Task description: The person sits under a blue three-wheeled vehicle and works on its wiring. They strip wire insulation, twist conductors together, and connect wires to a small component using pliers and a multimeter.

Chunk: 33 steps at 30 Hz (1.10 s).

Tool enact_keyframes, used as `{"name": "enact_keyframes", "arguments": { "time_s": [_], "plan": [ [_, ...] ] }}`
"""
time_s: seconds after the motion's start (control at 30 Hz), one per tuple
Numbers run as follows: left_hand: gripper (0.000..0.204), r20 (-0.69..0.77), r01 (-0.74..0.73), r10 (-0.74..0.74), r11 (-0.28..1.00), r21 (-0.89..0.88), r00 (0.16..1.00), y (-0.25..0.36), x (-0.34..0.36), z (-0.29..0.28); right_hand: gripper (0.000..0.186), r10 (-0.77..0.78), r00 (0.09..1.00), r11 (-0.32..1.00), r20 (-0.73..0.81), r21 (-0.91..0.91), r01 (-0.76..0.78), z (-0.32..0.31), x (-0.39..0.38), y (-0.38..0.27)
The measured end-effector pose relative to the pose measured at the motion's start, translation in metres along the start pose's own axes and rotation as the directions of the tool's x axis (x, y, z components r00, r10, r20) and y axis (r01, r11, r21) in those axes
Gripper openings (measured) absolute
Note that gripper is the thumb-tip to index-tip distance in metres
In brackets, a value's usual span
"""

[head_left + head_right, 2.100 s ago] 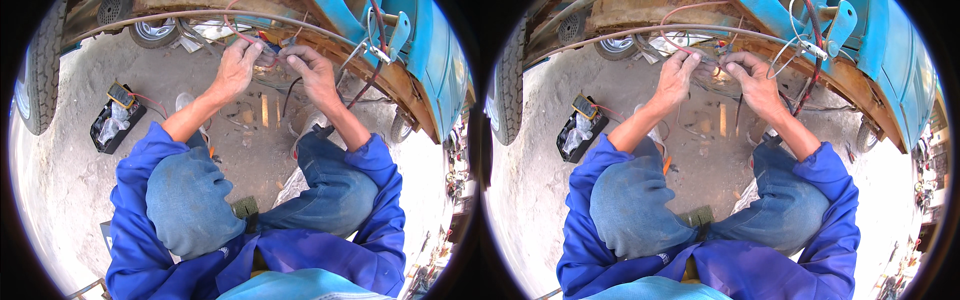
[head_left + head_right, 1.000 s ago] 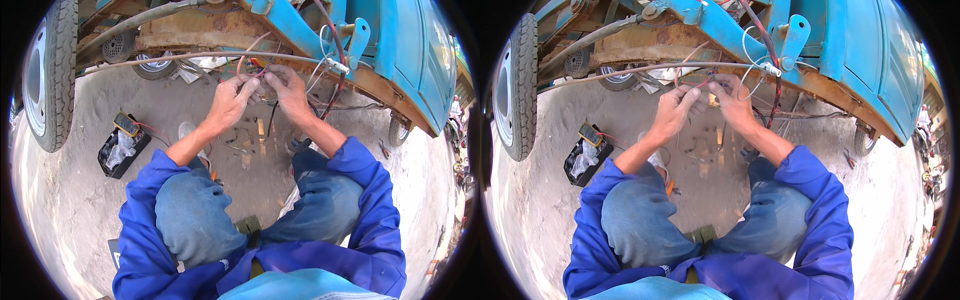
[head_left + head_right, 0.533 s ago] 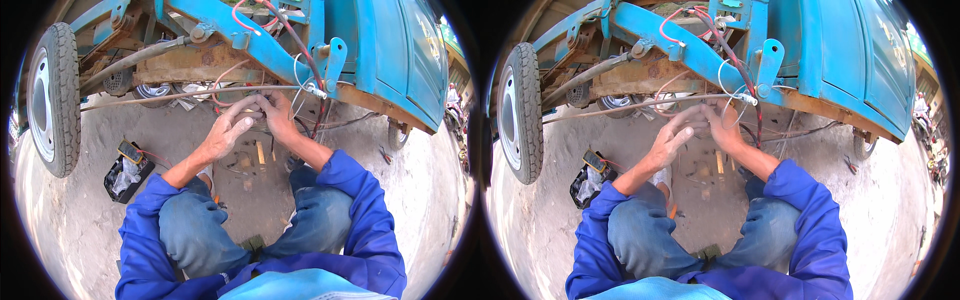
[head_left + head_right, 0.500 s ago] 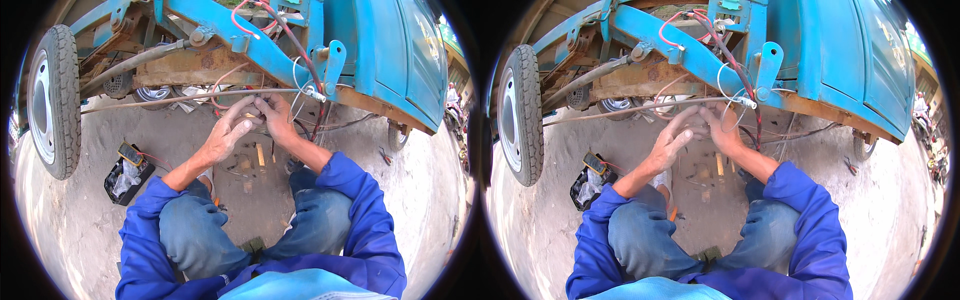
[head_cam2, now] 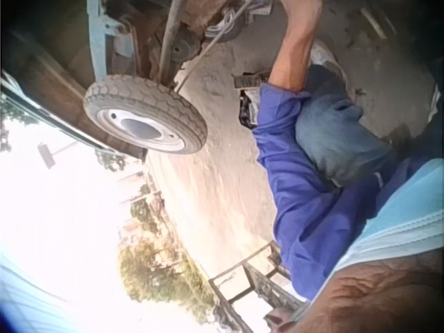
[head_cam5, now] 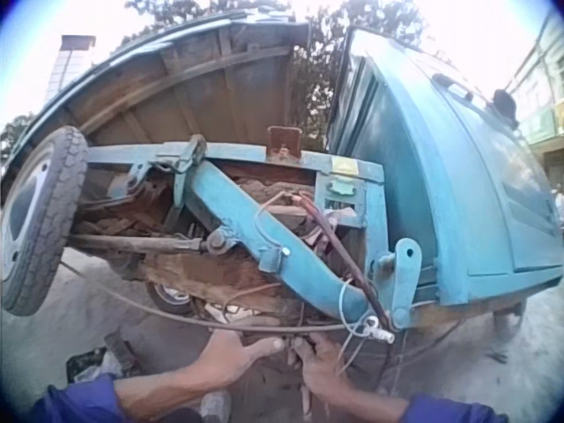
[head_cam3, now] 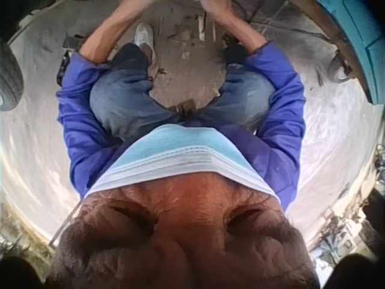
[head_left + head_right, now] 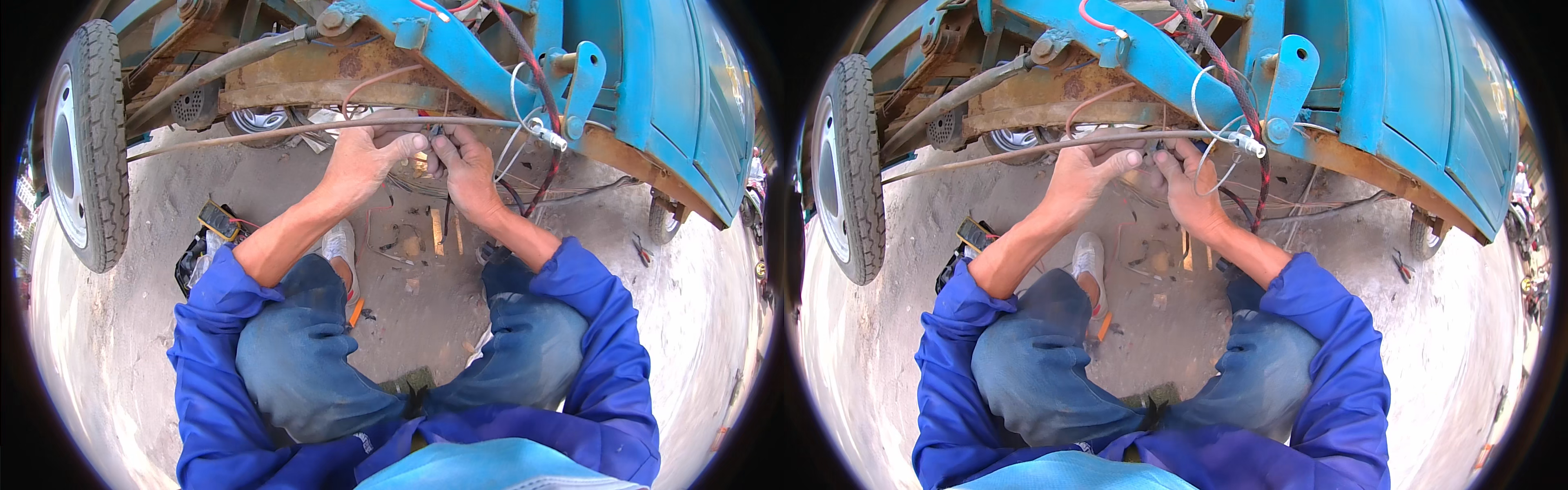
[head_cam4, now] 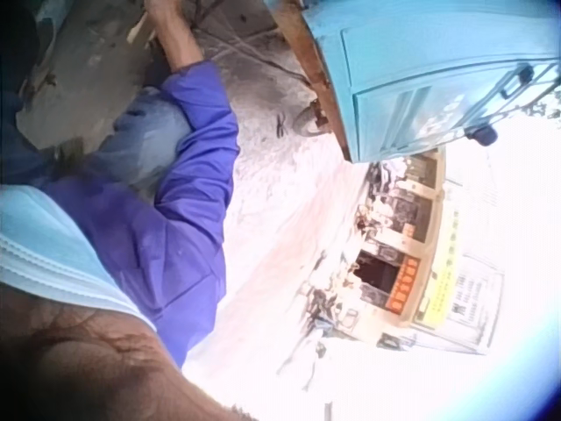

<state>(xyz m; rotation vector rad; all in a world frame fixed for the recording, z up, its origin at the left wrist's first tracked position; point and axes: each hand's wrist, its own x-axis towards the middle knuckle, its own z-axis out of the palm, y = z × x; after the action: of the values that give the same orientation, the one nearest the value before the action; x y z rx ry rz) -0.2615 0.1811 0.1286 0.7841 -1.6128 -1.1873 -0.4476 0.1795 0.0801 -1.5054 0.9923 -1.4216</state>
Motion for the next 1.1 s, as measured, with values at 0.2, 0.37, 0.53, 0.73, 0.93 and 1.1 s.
{"name": "enact_keyframes", "arguments": {
  "time_s": [0.2, 0.37, 0.53, 0.73, 0.93, 1.1],
  "plan": [
    [0.028, -0.021, -0.094, 0.107, 0.94, 0.327, 0.994, -0.009, 0.016, 0.013, 0.015, -0.031, 0.999, 0.999, 0.032, 0.024, 0.03, -0.002, -0.002, -0.003],
    [0.02, -0.106, 0.012, 0.001, 0.993, 0.12, 0.994, -0.023, 0.024, 0.022, 0.014, -0.029, 0.998, 0.999, 0.056, 0.035, 0.028, -0.011, -0.001, 0.006],
    [0.015, -0.157, 0.069, -0.078, 0.996, -0.063, 0.985, -0.023, 0.026, 0.033, 0.013, -0.017, 0.992, 0.99, 0.123, 0.142, 0.0, -0.014, 0.001, 0.011],
    [0.016, -0.137, 0.072, -0.073, 0.997, -0.012, 0.988, -0.026, 0.032, 0.033, 0.017, 0.048, 0.986, 0.992, 0.159, 0.105, -0.065, -0.023, 0.001, 0.006],
    [0.019, -0.02, 0.116, -0.122, 0.973, -0.202, 0.992, -0.028, 0.028, 0.033, 0.016, 0.086, 0.985, 0.983, 0.146, 0.149, -0.108, -0.025, 0.0, 0.006],
    [0.033, 0.118, -0.005, -0.024, 0.971, 0.24, 0.993, -0.016, 0.022, 0.033, 0.013, 0.042, 0.998, 0.997, 0.044, 0.06, -0.045, -0.02, -0.002, 0.009]
  ]
}}
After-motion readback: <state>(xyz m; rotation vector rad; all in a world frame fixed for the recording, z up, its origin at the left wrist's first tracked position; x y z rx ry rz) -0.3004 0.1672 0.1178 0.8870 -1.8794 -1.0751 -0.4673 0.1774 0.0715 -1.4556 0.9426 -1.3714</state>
